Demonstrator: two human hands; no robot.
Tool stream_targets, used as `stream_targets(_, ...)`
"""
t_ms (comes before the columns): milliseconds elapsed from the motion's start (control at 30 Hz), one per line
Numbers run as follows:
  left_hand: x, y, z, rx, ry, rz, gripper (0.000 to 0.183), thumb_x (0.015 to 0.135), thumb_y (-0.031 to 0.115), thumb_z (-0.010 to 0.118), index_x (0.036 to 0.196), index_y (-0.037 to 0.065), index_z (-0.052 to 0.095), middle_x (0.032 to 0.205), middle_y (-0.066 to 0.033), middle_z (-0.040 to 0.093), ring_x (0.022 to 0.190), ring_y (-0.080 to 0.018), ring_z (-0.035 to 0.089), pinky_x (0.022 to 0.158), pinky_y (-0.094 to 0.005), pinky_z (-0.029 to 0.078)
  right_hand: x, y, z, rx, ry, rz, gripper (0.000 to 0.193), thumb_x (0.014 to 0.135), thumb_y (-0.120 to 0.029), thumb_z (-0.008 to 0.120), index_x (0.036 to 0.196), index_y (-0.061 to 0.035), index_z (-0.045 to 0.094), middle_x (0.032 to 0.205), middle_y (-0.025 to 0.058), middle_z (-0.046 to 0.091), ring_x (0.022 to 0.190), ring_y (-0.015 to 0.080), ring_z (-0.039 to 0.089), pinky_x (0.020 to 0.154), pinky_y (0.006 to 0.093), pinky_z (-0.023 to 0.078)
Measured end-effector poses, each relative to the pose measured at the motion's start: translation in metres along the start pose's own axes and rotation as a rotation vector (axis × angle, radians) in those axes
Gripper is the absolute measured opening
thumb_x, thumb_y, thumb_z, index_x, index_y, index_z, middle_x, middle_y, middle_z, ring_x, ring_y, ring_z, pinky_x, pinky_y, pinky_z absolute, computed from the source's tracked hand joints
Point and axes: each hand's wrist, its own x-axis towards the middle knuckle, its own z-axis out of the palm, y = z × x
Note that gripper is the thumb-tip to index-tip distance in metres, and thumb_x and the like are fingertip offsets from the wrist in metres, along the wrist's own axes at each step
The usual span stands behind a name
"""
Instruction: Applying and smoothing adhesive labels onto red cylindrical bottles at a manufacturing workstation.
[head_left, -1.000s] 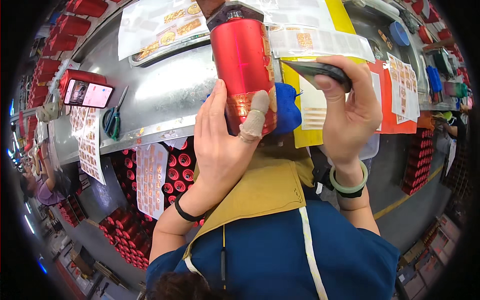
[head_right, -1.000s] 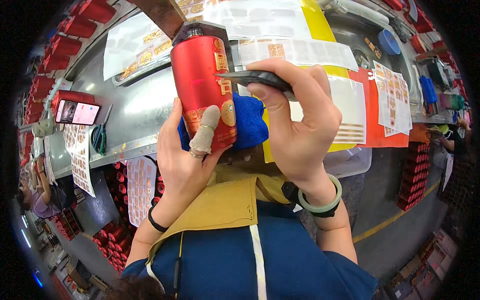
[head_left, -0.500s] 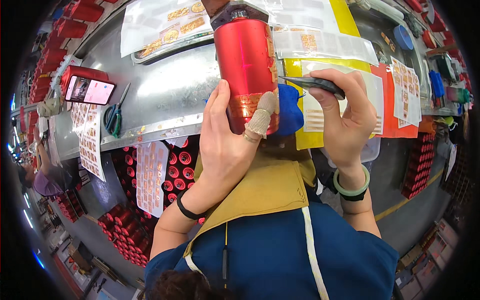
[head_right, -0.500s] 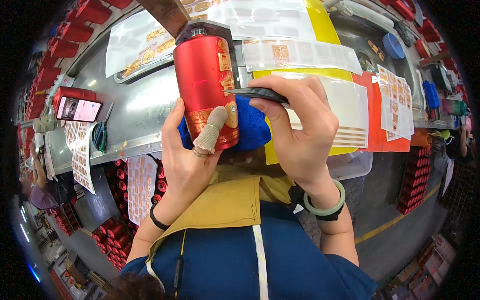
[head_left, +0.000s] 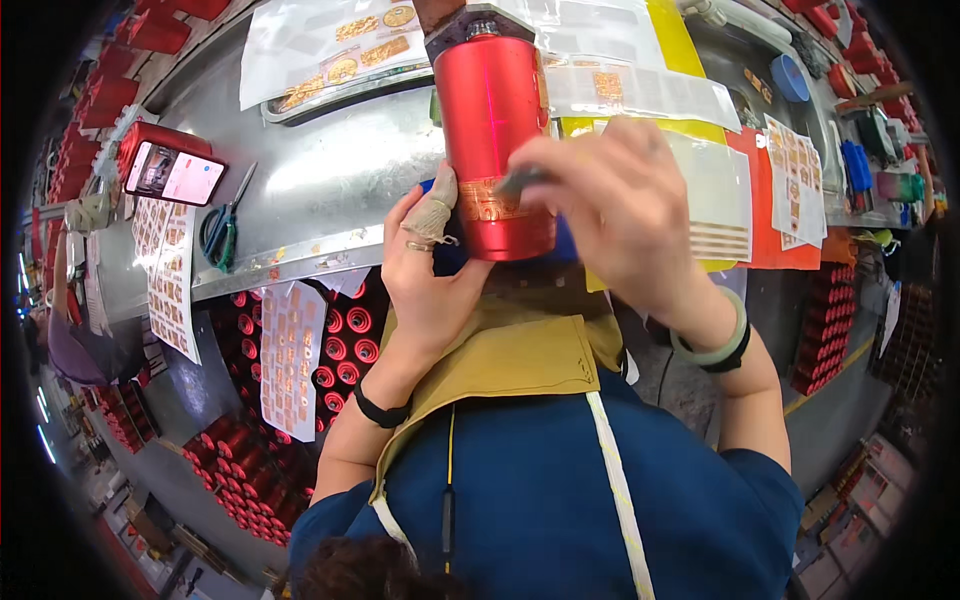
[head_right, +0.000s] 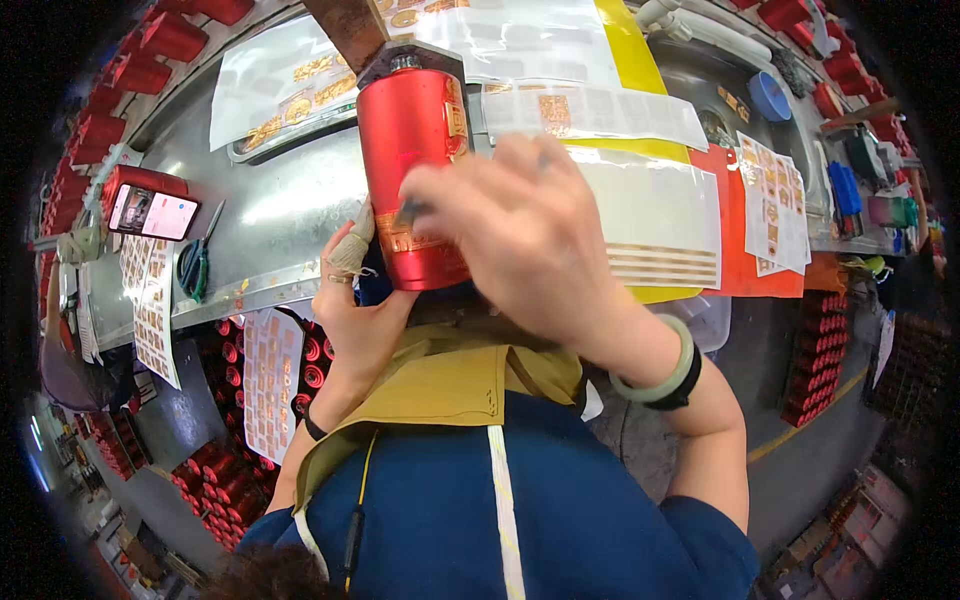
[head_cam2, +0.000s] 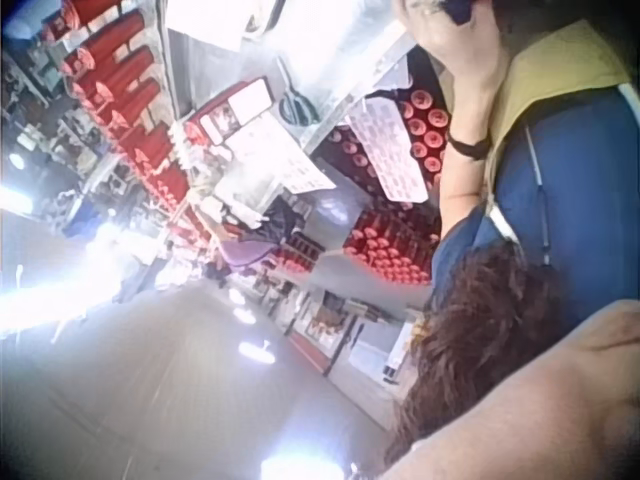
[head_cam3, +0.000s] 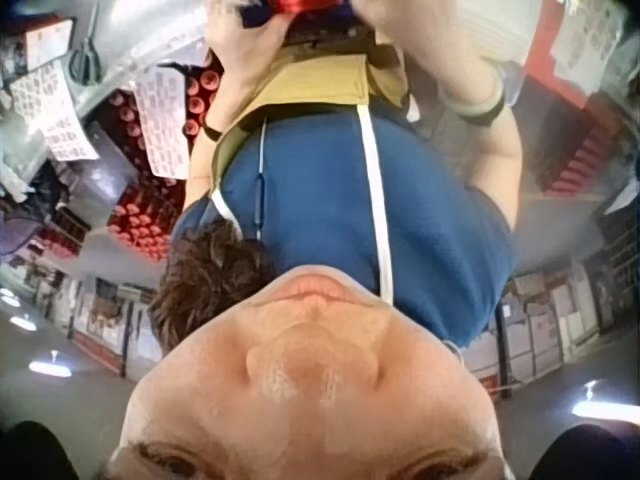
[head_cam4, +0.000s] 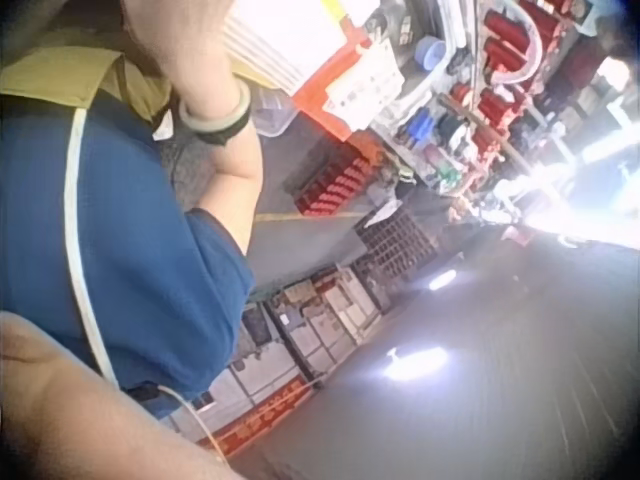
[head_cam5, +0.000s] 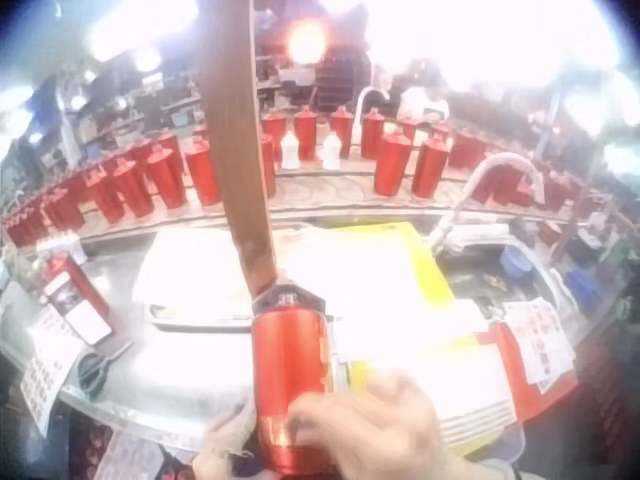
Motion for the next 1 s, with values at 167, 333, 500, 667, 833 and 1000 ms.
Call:
stream_targets(167,0.003,0.004,-0.001,-0.074,-0.039,-0.104,0.078,0.069,0.004,0.089,0.141,0.001,0.059,0.136,-0.0169,0.064,0.121,-0.0311,0.062,0.102,-0.0397,0.05,-0.009,0.0,0.019,-0.107,0.072,-0.261,0.022,0.074,-0.017,0.067,0.095,-0.0128,0.07,0.087,-0.003,0.066,0.078,0.0192,0.055,0.078,0.0343,0.047)
stream_targets(333,0.006,-0.006,-0.001,-0.032,-0.073,-0.085,0.079,0.07,0.013,0.092,0.141,0.0,0.058,0.13,-0.0179,0.066,0.128,-0.0345,0.058,0.106,-0.0429,0.047,-0.025,-0.026,-0.002,0.371,-0.086,0.145,0.018,0.086,-0.008,0.07,0.103,-0.0069,0.065,0.089,0.0061,0.066,0.081,0.0239,0.063,0.077,0.0368,0.053)
stream_targets(500,0.007,-0.004,-0.005,0.034,-0.075,0.034,0.077,0.069,0.011,0.091,0.139,-0.001,0.061,0.13,-0.0165,0.068,0.128,-0.0376,0.057,0.105,-0.0456,0.047,-0.046,0.023,-0.042,0.157,0.122,0.517,0.024,0.094,-0.013,0.068,0.111,-0.0002,0.057,0.083,0.0115,0.06,0.074,0.023,0.058,0.073,0.0352,0.049)
stream_targets(667,0.012,0.008,-0.003,0.056,-0.065,0.119,0.089,0.067,0.014,0.094,0.146,0.0,0.055,0.145,-0.0204,0.058,0.13,-0.0364,0.057,0.109,-0.0431,0.045,-0.084,0.042,-0.042,-0.098,-0.226,0.906,0.033,0.085,-0.027,0.082,0.085,-0.0007,0.061,0.078,0.0127,0.062,0.074,0.0291,0.062,0.071,0.0421,0.049)
stream_targets(833,0.009,0.017,-0.006,-0.085,-0.182,-0.023,0.106,0.073,0.019,0.093,0.159,-0.001,0.033,0.154,-0.0226,0.047,0.133,-0.031,0.054,0.112,-0.0412,0.042,-0.104,0.051,-0.023,-0.253,-0.233,0.938,0.027,0.084,-0.025,0.082,0.089,-0.0037,0.066,0.086,0.0155,0.07,0.085,0.0359,0.069,0.075,0.0443,0.053)
stream_targets(1000,0.009,0.023,-0.007,-0.388,-0.289,-0.188,0.092,0.089,0.014,0.078,0.163,0.002,0.024,0.163,-0.0189,0.034,0.146,-0.0289,0.04,0.119,-0.0411,0.032,-0.103,0.057,-0.029,-0.078,-0.277,1.072,0.017,0.088,-0.017,0.077,0.096,-0.0041,0.069,0.09,0.0168,0.071,0.089,0.0349,0.07,0.079,0.0438,0.053)
